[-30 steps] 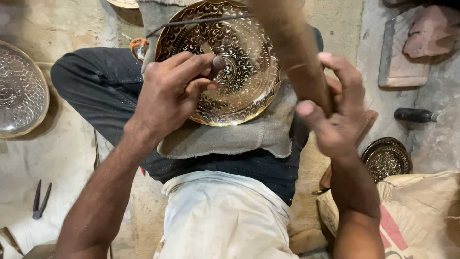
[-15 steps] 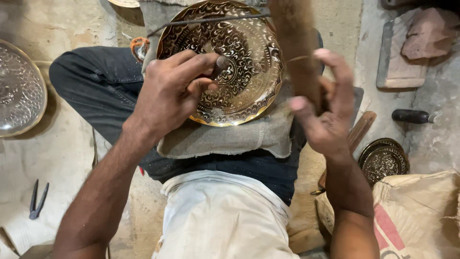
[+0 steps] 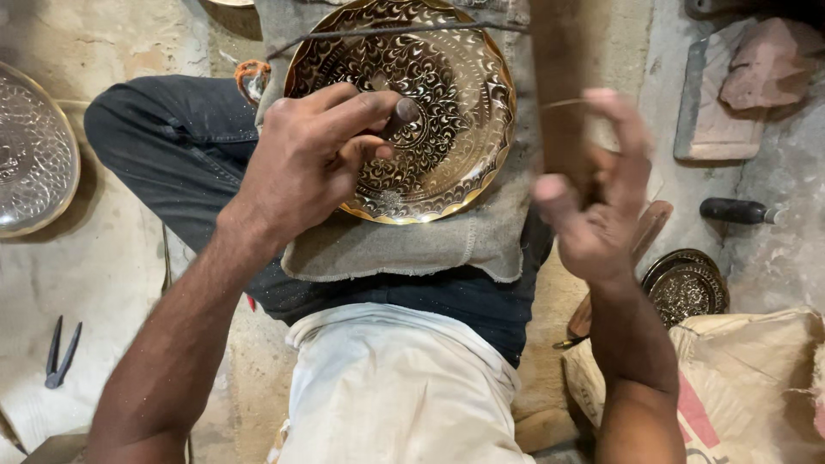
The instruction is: The person sits on the floor with a decorative brass plate resting on a cushion, holds a metal punch against the plate's embossed pattern, and strikes the punch with a wooden mallet, repositioning the punch repeatedly to work the design across the plate's surface.
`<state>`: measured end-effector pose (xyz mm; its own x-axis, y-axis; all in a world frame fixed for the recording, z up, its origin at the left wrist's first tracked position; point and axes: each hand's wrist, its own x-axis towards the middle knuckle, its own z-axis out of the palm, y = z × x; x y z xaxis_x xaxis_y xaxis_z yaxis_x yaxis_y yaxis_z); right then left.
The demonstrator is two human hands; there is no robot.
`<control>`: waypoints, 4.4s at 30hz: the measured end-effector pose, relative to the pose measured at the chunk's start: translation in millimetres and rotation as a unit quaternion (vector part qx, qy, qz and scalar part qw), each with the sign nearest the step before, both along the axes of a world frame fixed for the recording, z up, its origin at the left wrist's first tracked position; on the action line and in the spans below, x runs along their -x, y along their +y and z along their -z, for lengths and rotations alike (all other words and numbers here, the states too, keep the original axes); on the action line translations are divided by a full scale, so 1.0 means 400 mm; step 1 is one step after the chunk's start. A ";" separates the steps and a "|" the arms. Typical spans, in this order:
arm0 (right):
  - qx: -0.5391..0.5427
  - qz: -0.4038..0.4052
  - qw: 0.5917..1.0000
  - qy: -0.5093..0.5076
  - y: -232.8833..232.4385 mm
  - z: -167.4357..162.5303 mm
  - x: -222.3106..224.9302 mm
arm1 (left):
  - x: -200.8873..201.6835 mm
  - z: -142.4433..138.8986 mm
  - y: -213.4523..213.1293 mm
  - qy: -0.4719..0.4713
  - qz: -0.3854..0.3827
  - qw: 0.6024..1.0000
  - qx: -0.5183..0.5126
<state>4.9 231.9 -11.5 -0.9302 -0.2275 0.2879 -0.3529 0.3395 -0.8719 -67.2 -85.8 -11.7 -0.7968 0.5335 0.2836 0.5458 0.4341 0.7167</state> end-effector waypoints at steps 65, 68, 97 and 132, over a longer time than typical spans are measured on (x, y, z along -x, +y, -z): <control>-0.047 0.124 0.991 -0.003 -0.019 0.003 -0.170 | 0.037 -0.024 -0.002 -0.081 0.057 0.994 -0.048; 0.008 0.196 0.980 -0.037 -0.015 0.019 -0.173 | 0.048 -0.032 0.013 -0.073 0.083 0.990 -0.087; 0.017 0.147 0.989 0.020 -0.024 0.039 -0.060 | 0.079 -0.003 0.023 0.022 0.114 0.991 -0.069; -0.041 0.196 0.980 0.020 -0.065 0.042 -0.068 | 0.098 -0.018 0.022 0.025 0.136 0.990 -0.038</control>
